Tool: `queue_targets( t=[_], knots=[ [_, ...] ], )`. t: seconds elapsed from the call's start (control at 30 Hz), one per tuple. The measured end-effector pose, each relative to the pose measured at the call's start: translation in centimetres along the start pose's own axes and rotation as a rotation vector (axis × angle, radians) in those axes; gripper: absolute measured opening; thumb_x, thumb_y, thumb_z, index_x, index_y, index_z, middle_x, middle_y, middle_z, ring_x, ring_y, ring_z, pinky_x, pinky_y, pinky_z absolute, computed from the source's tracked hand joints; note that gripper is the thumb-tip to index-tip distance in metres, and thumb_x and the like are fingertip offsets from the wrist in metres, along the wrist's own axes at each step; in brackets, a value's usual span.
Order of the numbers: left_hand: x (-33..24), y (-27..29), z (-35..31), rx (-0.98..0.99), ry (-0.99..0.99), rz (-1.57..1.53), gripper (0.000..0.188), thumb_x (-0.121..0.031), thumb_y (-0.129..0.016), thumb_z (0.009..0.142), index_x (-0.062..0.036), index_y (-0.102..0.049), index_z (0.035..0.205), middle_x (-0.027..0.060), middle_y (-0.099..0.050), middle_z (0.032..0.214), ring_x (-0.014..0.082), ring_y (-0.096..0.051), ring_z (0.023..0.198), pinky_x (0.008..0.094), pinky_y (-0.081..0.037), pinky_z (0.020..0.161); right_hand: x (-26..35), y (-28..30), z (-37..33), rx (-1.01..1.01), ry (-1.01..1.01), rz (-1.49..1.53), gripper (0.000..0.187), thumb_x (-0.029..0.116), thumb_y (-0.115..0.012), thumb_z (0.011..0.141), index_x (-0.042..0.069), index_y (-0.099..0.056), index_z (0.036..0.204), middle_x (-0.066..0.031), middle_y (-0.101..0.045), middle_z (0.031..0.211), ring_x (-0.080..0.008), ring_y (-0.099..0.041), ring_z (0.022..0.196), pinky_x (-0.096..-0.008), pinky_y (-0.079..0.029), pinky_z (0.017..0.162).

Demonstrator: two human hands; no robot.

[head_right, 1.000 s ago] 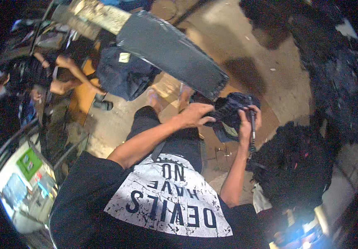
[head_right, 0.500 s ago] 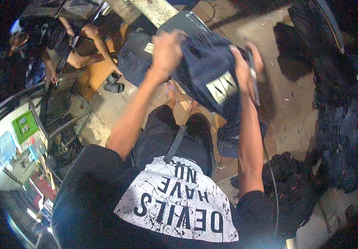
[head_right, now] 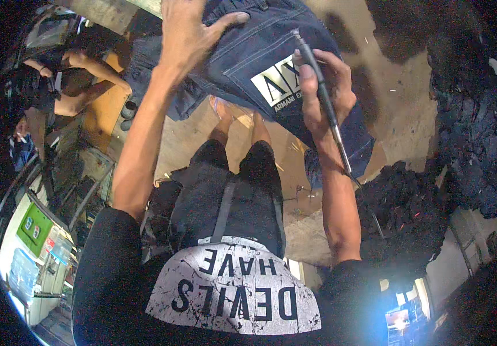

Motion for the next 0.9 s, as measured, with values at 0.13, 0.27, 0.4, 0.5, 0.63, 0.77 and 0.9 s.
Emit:
queue_targets(
  t=[0.13,0.27,0.4,0.5,0.63,0.77,0.9],
  knots=[
    [-1.6,1.6,0.3,0.273,-0.181,-0.24,0.042,-0.041,-0.083,0.089,-0.0218,-0.074,0.125,0.0175,-0.044,0.164,0.0447,-0.024,0.158,0.0676,-0.02,0.127,2.6,-1.8,-0.6,0.031,0.383,-0.078,0.027,0.008,-0.077,0.088,-0.006,-0.075,0.111,-0.0214,-0.08,0.103,-0.0302,-0.081,0.099,-0.0408,-0.064,0.093],
    [-1.8,1.4,-2.0,0.683,-0.314,-0.07,0.048,-0.055,-0.074,0.094,-0.03,-0.072,0.134,0.0143,-0.022,0.177,0.0472,0.0,0.164,0.0785,-0.001,0.124,2.2,-4.1,-0.8,0.135,0.506,-0.148,0.026,0.004,-0.074,0.083,-0.007,-0.076,0.106,-0.0234,-0.079,0.101,-0.0341,-0.08,0.101,-0.048,-0.063,0.099],
    [-0.6,0.6,-2.3,0.696,-0.345,0.086,0.065,-0.058,-0.076,0.089,-0.0326,-0.061,0.147,0.0152,-0.013,0.179,0.0468,0.003,0.164,0.0803,0.0,0.124,1.9,-5.0,-0.4,0.186,0.521,-0.142,0.025,0.005,-0.075,0.081,-0.007,-0.077,0.102,-0.0232,-0.079,0.098,-0.0345,-0.08,0.1,-0.0489,-0.063,0.099],
    [0.0,0.1,-2.2,0.71,-0.329,0.028,0.073,-0.053,-0.082,0.084,-0.0339,-0.058,0.151,0.0155,-0.009,0.179,0.0463,0.003,0.164,0.0788,0.001,0.125,1.9,-5.5,-0.2,0.201,0.477,-0.142,0.023,0.005,-0.075,0.08,-0.007,-0.079,0.099,-0.0221,-0.079,0.096,-0.0347,-0.08,0.1,-0.049,-0.063,0.099],
    [0.3,-0.1,-2.3,0.745,-0.303,-0.043,0.084,-0.042,-0.09,0.077,-0.035,-0.054,0.153,0.0136,-0.004,0.18,0.0457,0.001,0.164,0.0758,0.001,0.127,1.9,-5.9,-0.2,0.221,0.482,-0.143,0.024,0.003,-0.075,0.078,-0.007,-0.079,0.099,-0.0212,-0.079,0.096,-0.0345,-0.08,0.101,-0.0489,-0.062,0.1],
    [0.4,-0.1,-2.5,0.743,-0.301,-0.011,0.089,-0.037,-0.093,0.074,-0.0352,-0.053,0.154,0.0142,-0.003,0.18,0.0455,-0.002,0.164,0.076,-0.002,0.127,1.9,-6.2,-0.2,0.245,0.498,-0.151,0.023,0.003,-0.076,0.079,-0.006,-0.08,0.099,-0.0205,-0.079,0.095,-0.034,-0.08,0.102,-0.0491,-0.062,0.101],
    [0.3,0.2,-2.7,0.727,-0.304,-0.063,0.088,-0.038,-0.092,0.075,-0.0358,-0.053,0.154,0.014,-0.003,0.18,0.0451,-0.002,0.164,0.076,-0.004,0.128,1.9,-6.6,-0.2,0.25,0.498,-0.142,0.023,0.003,-0.076,0.079,-0.007,-0.08,0.099,-0.0202,-0.079,0.095,-0.0341,-0.08,0.103,-0.0498,-0.062,0.101]
  ],
)
Point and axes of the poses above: each hand's wrist, its own z-axis towards the middle knuckle, its own y-axis out of the back of the hand, x = y × z, the point moved 6 cm from there along z, towards the middle knuckle
